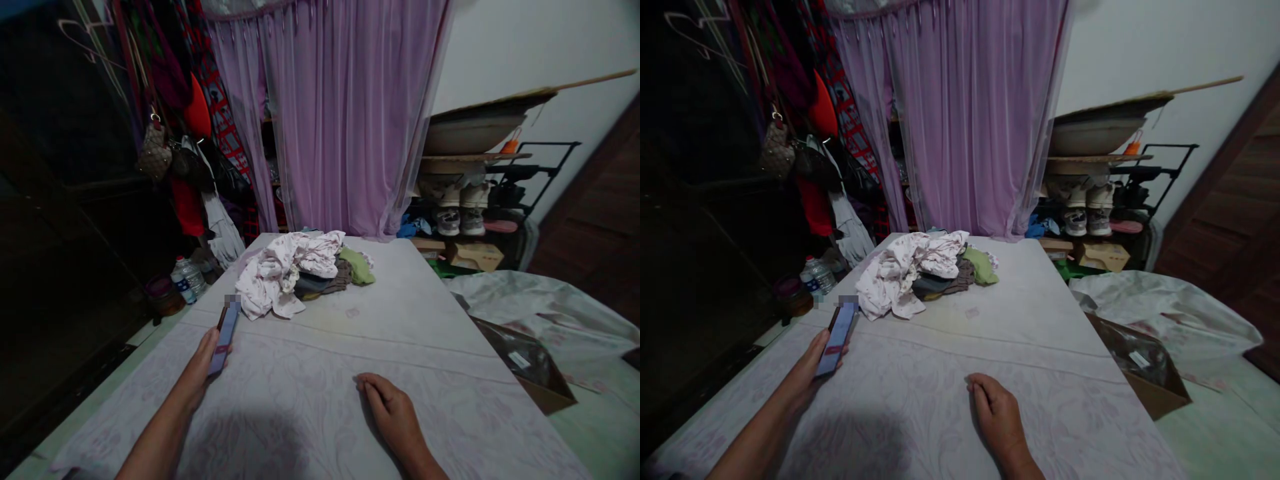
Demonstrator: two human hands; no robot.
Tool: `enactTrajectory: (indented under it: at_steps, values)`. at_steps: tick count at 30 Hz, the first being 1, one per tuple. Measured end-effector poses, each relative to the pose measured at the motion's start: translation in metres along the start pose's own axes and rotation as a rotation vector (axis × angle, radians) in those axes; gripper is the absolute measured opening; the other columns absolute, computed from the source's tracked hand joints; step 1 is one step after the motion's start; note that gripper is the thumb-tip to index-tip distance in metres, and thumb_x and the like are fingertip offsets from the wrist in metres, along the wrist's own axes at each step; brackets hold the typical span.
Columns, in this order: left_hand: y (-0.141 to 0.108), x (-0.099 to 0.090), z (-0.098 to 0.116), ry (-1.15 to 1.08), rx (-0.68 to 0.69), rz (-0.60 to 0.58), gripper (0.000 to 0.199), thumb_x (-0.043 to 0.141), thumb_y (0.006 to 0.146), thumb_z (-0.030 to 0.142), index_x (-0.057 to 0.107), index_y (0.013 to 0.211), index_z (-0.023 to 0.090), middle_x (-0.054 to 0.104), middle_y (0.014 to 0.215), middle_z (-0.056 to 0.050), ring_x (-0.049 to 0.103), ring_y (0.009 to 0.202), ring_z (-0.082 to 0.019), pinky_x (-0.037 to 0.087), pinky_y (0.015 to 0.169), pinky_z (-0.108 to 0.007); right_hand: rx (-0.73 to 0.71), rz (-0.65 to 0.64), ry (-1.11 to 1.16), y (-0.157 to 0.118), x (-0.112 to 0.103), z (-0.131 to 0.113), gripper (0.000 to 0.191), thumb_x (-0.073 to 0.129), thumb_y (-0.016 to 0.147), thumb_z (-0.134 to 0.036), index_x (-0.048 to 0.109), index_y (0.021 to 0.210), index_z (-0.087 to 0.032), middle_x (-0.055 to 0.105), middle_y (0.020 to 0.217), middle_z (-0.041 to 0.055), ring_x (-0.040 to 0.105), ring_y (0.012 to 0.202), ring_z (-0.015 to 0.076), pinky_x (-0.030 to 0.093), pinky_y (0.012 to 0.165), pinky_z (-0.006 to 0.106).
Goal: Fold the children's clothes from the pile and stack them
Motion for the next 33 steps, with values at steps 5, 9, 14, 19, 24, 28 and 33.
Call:
enactTrajectory:
  at_steps: [5, 9, 14, 19, 24, 28, 33]
  values:
    - [0.002, -0.045, 0.015, 1.017, 0.229, 0.262, 0.057, 0.042, 0.087, 0.056, 0.057, 0.129, 0.022, 0.063, 0.120, -0.015, 0.058, 0.111, -0.036, 0.045, 0.089, -0.048, -0.002, 0.017, 0.013, -0.003, 0.003, 0.009, 0.034, 0.047, 0.087, -0.042, 0.075, 0.092, -0.024, 0.076, 0.087, 0.0077, 0.072, 0.082, 0.0252, 0.059, 0.078, 0.038]
    - [-0.006, -0.044, -0.002, 1.312, 0.214, 0.351, 0.059, 0.031, 0.093, 0.052, 0.053, 0.136, 0.018, 0.057, 0.127, -0.019, 0.056, 0.112, -0.038, 0.043, 0.089, -0.048, 0.031, -0.002, 0.035, -0.002, 0.004, 0.010, 0.033, 0.050, 0.086, -0.045, 0.075, 0.091, -0.024, 0.076, 0.086, 0.0070, 0.072, 0.082, 0.0260, 0.059, 0.077, 0.038]
    - [-0.006, -0.040, -0.020, 1.351, 0.231, 0.407, 0.058, 0.032, 0.094, 0.050, 0.053, 0.136, 0.017, 0.056, 0.128, -0.020, 0.055, 0.113, -0.037, 0.042, 0.089, -0.047, 0.081, -0.057, 0.093, 0.026, 0.005, 0.004, 0.035, 0.049, 0.083, -0.046, 0.075, 0.089, -0.022, 0.075, 0.078, 0.0066, 0.071, 0.073, 0.0251, 0.059, 0.071, 0.037]
    - [0.000, -0.045, -0.028, 1.293, 0.228, 0.441, 0.055, 0.032, 0.094, 0.048, 0.055, 0.134, 0.018, 0.056, 0.129, -0.019, 0.055, 0.115, -0.036, 0.041, 0.090, -0.048, 0.000, -0.102, 0.056, 0.094, 0.011, -0.025, 0.037, 0.048, 0.080, -0.043, 0.074, 0.094, -0.021, 0.076, 0.085, 0.0076, 0.071, 0.079, 0.0249, 0.057, 0.073, 0.037]
    - [0.004, -0.049, -0.034, 1.247, 0.234, 0.447, 0.055, 0.033, 0.092, 0.049, 0.056, 0.132, 0.019, 0.057, 0.130, -0.018, 0.055, 0.117, -0.034, 0.041, 0.092, -0.047, -0.071, -0.051, 0.015, 0.173, 0.030, -0.070, 0.036, 0.047, 0.080, -0.039, 0.072, 0.099, -0.022, 0.075, 0.091, 0.0064, 0.070, 0.081, 0.0221, 0.055, 0.075, 0.035]
    - [0.005, -0.052, -0.040, 1.279, 0.233, 0.487, 0.055, 0.038, 0.089, 0.050, 0.057, 0.132, 0.020, 0.053, 0.137, -0.018, 0.053, 0.122, -0.036, 0.034, 0.101, -0.055, -0.013, 0.049, -0.024, 0.232, 0.046, -0.093, 0.039, 0.049, 0.082, -0.036, 0.069, 0.111, -0.018, 0.074, 0.098, 0.0081, 0.069, 0.085, 0.0217, 0.052, 0.081, 0.035]
    - [0.006, -0.033, -0.027, 1.254, 0.300, 0.519, 0.054, 0.047, 0.087, 0.046, 0.056, 0.132, 0.018, 0.043, 0.148, -0.021, 0.034, 0.139, -0.040, 0.016, 0.107, -0.067, 0.138, 0.132, -0.043, 0.283, 0.060, -0.100, 0.052, 0.061, 0.077, -0.036, 0.061, 0.126, -0.018, 0.071, 0.108, 0.0097, 0.066, 0.098, 0.0236, 0.049, 0.088, 0.035]
Point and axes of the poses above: each hand's wrist, its own y-axis towards the middle knuckle, its own x-axis out of the palm, z = x × y, the point moved 6 cm from there along y, towards the middle knuckle
